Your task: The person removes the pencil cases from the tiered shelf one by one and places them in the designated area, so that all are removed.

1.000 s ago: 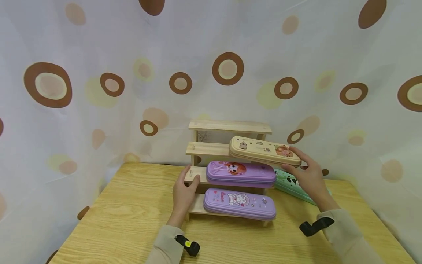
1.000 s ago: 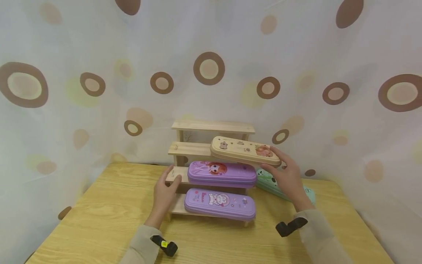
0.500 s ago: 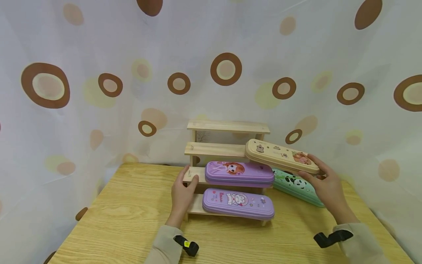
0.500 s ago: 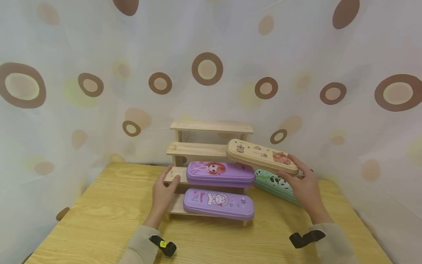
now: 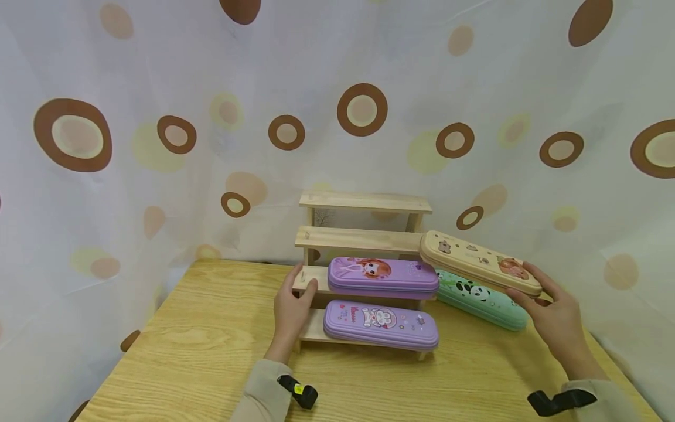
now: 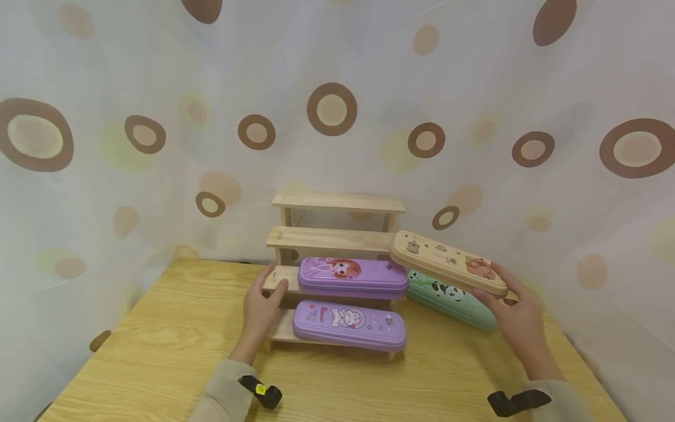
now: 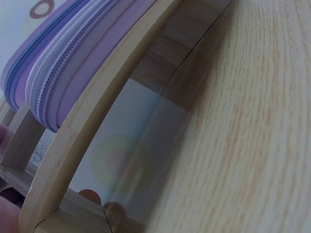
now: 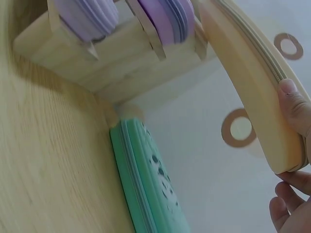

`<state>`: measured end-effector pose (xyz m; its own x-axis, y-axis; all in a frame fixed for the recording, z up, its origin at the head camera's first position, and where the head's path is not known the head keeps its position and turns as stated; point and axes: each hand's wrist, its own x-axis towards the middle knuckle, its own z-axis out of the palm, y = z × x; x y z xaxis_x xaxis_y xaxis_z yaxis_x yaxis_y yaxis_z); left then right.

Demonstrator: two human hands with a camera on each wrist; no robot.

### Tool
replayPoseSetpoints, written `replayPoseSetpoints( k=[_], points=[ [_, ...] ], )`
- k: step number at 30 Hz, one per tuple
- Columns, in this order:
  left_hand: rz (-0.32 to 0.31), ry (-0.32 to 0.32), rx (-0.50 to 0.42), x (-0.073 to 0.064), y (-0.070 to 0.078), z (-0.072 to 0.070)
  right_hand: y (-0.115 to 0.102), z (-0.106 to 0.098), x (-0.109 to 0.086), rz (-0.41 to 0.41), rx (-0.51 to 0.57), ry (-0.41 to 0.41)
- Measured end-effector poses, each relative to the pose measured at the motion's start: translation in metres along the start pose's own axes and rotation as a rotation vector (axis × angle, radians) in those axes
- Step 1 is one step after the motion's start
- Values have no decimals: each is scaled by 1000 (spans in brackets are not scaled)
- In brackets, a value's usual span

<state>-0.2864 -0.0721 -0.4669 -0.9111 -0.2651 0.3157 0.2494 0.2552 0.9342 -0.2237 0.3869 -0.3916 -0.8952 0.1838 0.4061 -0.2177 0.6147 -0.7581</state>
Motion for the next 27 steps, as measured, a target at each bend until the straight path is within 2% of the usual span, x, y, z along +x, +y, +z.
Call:
replayPoseSetpoints(
  k=[9, 15, 21, 27],
  points=[
    [-3, -4, 0, 0, 0, -1, 20, -22, -14, 106, -28, 25],
    [1, -6, 4, 0, -1, -1, 34, -33, -24, 167, -8, 5],
    [12, -8, 8, 0, 1, -1, 48, -39, -36, 190, -80, -4],
    [20, 1, 1, -1, 1, -1, 61, -36, -48, 196, -158, -40]
  ],
)
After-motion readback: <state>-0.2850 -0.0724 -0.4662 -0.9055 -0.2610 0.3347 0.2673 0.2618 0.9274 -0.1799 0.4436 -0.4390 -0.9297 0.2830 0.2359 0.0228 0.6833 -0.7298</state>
